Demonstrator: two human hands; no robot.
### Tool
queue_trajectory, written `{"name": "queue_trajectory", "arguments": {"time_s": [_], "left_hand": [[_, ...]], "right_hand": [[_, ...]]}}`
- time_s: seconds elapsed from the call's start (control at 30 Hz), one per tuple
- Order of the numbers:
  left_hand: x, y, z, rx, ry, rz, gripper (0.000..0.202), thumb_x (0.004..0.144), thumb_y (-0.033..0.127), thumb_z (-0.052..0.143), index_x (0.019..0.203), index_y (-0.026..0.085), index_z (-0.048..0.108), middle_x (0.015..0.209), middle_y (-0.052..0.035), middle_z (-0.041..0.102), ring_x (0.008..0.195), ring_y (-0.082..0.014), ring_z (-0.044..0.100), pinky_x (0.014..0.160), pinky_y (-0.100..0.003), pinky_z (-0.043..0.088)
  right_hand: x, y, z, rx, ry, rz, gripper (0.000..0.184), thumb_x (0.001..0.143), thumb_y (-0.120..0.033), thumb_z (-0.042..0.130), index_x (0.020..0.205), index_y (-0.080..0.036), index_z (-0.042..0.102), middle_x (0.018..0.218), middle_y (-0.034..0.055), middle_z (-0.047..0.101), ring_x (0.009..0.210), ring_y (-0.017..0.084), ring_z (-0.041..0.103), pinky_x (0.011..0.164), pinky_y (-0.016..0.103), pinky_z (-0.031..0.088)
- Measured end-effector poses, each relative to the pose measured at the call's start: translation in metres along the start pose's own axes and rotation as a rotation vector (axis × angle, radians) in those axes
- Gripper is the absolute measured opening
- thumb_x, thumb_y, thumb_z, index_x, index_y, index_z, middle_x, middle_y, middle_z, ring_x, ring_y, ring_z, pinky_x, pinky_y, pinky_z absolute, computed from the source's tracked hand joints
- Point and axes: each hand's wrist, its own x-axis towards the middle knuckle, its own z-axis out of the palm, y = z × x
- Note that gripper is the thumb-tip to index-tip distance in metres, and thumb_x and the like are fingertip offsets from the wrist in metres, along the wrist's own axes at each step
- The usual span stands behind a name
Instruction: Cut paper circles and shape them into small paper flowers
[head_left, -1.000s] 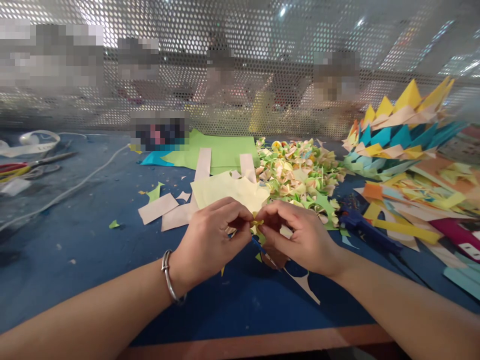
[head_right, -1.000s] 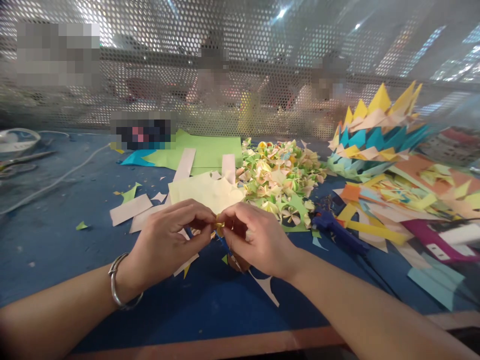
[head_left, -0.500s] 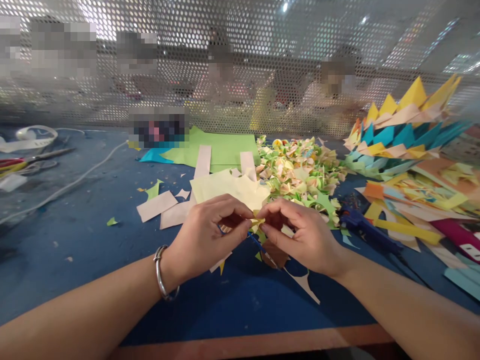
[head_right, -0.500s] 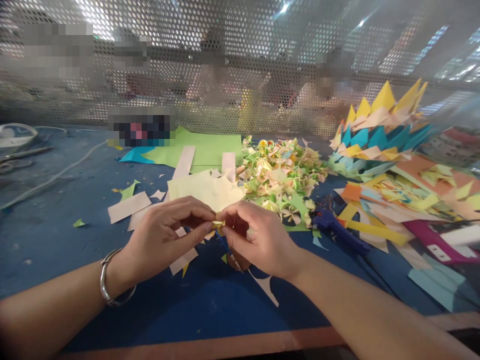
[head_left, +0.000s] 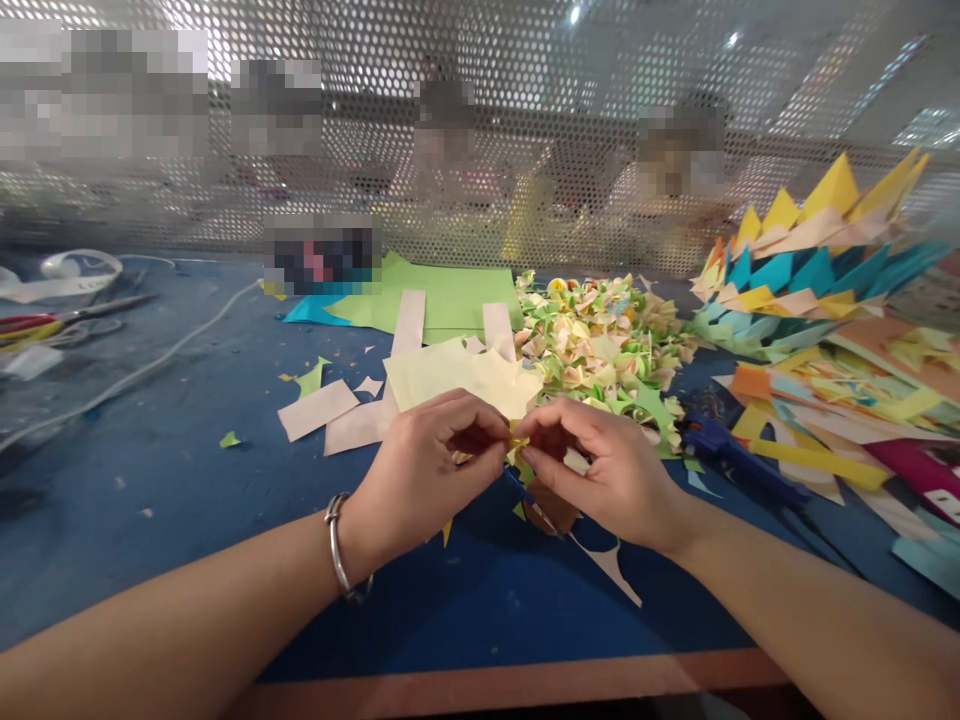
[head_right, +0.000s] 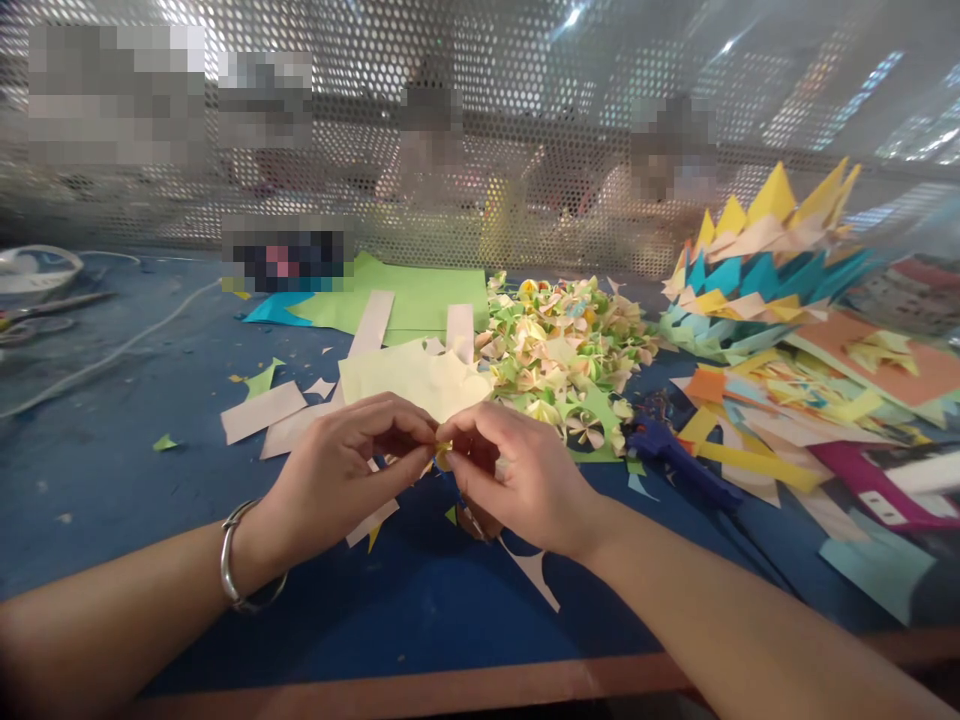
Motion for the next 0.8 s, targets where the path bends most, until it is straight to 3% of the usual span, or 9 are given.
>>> {"name": "queue_trajectory", "arguments": {"time_s": [0.13, 0.23, 0.4, 0.8], "left_hand": [[-0.001, -0.006, 0.007, -0.189, -0.056, -0.147, 0.003, 0.080, 0.014, 0.061, 0.082, 0.014, 0.063, 0.075, -0.0033, 0.069, 0.067, -0.0124, 0.064, 0.060, -0.024, 0.052], [-0.001, -0.009, 0.008, -0.277, -0.057, -0.182, 0.002, 0.078, 0.015, 0.062, 0.080, 0.014, 0.060, 0.073, -0.0022, 0.066, 0.065, -0.0118, 0.062, 0.059, -0.024, 0.051], [-0.003, -0.004, 0.004, -0.257, -0.044, -0.147, 0.007, 0.076, 0.010, 0.060, 0.073, 0.016, 0.057, 0.069, 0.0012, 0.060, 0.059, -0.0084, 0.054, 0.054, -0.021, 0.045], [-0.008, 0.006, 0.002, -0.139, -0.003, -0.079, 0.004, 0.080, 0.013, 0.060, 0.081, 0.016, 0.058, 0.074, 0.0000, 0.063, 0.068, -0.0112, 0.061, 0.065, -0.024, 0.051]], "right_hand": [[0.001, 0.000, 0.000, 0.013, -0.006, -0.008, 0.008, 0.085, -0.020, 0.059, 0.093, -0.020, 0.061, 0.073, -0.0021, 0.063, 0.059, 0.009, 0.059, 0.057, 0.023, 0.047], [0.001, 0.000, 0.000, 0.017, -0.018, -0.007, 0.009, 0.085, -0.019, 0.059, 0.094, -0.020, 0.060, 0.075, -0.0018, 0.064, 0.060, 0.009, 0.060, 0.058, 0.023, 0.048], [0.002, -0.001, 0.000, -0.003, -0.022, -0.044, 0.010, 0.085, -0.019, 0.059, 0.095, -0.020, 0.060, 0.074, -0.0022, 0.063, 0.060, 0.009, 0.060, 0.059, 0.022, 0.048], [0.001, -0.002, -0.002, -0.042, 0.023, -0.109, 0.007, 0.087, -0.019, 0.060, 0.093, -0.017, 0.061, 0.077, -0.0009, 0.065, 0.063, 0.008, 0.062, 0.062, 0.019, 0.049]]}}
